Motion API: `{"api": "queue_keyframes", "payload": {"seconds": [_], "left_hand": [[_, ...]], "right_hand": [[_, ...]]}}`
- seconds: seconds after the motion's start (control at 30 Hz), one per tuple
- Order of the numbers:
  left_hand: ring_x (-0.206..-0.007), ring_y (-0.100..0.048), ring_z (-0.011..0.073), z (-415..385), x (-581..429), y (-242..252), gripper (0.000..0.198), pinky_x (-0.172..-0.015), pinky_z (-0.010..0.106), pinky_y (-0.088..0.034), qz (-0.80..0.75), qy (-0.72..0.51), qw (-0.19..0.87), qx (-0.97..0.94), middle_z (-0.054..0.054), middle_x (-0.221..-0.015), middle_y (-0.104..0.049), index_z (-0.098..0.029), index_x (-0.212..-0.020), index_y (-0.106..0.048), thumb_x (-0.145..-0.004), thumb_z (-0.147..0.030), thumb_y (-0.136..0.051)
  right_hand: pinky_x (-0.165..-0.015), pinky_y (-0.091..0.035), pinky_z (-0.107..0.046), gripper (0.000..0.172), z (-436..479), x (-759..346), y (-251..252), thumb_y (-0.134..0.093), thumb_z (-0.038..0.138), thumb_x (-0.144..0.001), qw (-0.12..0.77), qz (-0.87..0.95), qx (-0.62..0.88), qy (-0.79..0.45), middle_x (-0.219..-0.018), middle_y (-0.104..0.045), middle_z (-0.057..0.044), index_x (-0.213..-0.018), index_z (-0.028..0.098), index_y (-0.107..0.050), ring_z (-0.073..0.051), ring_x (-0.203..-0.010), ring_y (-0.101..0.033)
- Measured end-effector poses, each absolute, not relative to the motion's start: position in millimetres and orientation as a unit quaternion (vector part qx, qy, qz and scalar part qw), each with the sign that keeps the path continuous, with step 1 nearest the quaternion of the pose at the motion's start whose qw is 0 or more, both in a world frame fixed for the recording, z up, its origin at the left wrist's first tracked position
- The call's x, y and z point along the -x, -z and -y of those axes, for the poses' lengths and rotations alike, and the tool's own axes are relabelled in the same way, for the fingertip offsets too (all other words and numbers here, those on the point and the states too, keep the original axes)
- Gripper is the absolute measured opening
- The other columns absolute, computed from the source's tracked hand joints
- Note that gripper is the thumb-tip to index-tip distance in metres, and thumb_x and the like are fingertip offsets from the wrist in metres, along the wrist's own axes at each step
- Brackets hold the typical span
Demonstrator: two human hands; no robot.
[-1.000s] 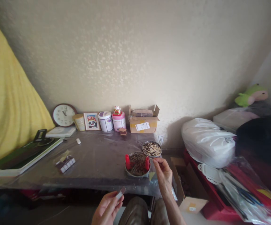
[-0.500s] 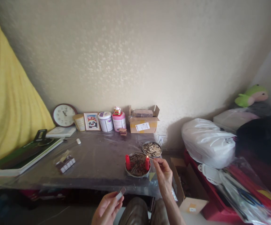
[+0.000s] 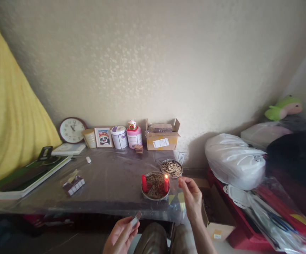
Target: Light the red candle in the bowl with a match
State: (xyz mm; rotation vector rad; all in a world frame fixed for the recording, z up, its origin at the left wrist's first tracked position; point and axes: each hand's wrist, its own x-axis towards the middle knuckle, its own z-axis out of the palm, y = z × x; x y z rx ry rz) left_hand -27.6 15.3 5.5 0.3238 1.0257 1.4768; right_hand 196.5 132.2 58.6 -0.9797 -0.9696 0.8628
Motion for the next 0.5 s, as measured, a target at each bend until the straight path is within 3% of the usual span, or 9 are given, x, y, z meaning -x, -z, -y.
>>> {"api": "queue_keyframes", "payload": {"seconds": [0.2, 0.33, 0.5], "left_hand": [[-0.086, -0.072, 0.0206, -16.2, 25.3, -4.9, 0.039, -0.082, 0.028, -0.054, -0.432, -0.636, 0.624, -0.135, 0.010, -0.086, -0.079, -0.016, -0.079, -0.077, -0.050, -0.038, -0.089], [-0.085, -0.072, 0.0191, -17.8, 25.0, -4.5, 0.039, -0.081, 0.025, -0.054, -0.417, -0.630, 0.643, -0.126, 0.009, -0.085, -0.080, -0.017, -0.078, -0.078, -0.049, -0.039, -0.090], [-0.084, -0.072, 0.0204, -16.7, 22.5, -3.8, 0.042, -0.079, 0.026, -0.054, -0.432, -0.643, 0.621, -0.117, 0.009, -0.083, -0.080, -0.018, -0.077, -0.078, -0.045, -0.042, -0.090]], "right_hand": [[-0.057, -0.045, -0.026, 0.030, -135.7, -240.8, -87.1, -0.075, 0.045, -0.068, 0.715, 0.406, 0.335, -0.461, -0.061, -0.053, 0.002, -0.065, 0.020, -0.058, -0.013, -0.058, -0.050], [-0.062, -0.045, -0.029, 0.030, -153.1, -259.9, -63.8, -0.076, 0.044, -0.064, 0.640, 0.466, 0.499, -0.353, -0.066, -0.062, -0.002, -0.071, 0.017, -0.066, -0.016, -0.064, -0.054], [-0.060, -0.045, -0.029, 0.031, -177.8, -262.3, -24.3, -0.072, 0.041, -0.060, 0.628, 0.445, 0.558, -0.309, -0.063, -0.065, -0.002, -0.075, 0.014, -0.069, -0.017, -0.061, -0.057]]}}
